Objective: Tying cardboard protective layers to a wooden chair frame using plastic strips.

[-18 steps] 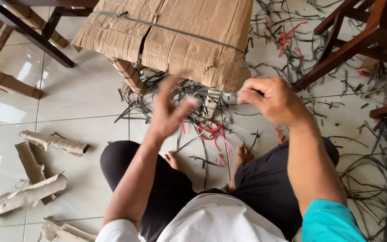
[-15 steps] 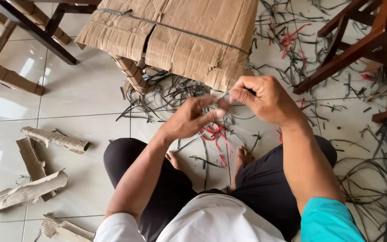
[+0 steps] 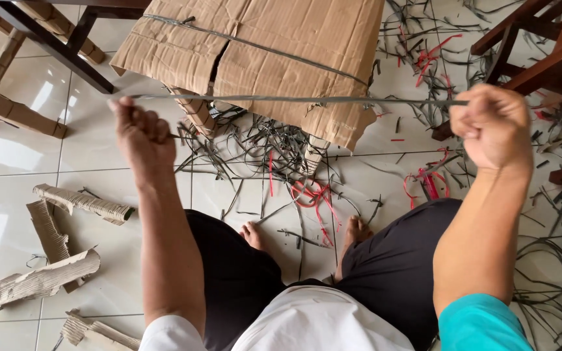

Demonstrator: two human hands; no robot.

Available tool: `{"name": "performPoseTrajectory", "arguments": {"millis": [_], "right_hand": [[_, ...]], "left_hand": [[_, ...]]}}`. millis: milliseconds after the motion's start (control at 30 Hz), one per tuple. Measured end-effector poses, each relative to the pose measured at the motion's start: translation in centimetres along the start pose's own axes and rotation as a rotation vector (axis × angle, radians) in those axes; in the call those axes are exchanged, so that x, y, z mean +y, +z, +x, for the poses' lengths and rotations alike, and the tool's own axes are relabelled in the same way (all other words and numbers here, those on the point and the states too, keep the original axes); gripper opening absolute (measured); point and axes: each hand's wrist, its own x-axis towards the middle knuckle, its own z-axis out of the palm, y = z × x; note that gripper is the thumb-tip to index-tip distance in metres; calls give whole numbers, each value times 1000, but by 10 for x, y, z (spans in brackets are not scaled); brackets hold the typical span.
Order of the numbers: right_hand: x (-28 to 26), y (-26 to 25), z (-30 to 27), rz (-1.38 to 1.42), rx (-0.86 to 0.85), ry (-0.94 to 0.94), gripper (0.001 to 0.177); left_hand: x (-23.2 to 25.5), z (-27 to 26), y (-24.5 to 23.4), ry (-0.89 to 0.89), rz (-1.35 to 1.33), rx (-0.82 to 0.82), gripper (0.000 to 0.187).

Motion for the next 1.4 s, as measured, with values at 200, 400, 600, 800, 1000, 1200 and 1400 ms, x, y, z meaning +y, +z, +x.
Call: {"name": "performPoseTrajectory", "arguments": {"millis": [200,400,600,800,1000,1200,1400], "right_hand": [[10,2,-3,197,289,66,27],[28,11,10,242,271,84,14],[46,29,21,180,257,151,17],[63,38,31,158,232,218,14],[56,53,37,134,226,228,17],[64,59,42,126,201,240,18],[76,75,48,30,169,189,21]], "left_hand": [[-8,-2,5,-82,197,129,16],[-19,-7,8,-76,232,-246,20],[-38,-4,9,-111,246,-196,10],[-35,9,-3,-107,260,-54,9],[-29,11,-10,-119,248,-16,7],[-27,21,-28,-74,285,-21,6],[-31,61,-54,84,409,35,13]]}}
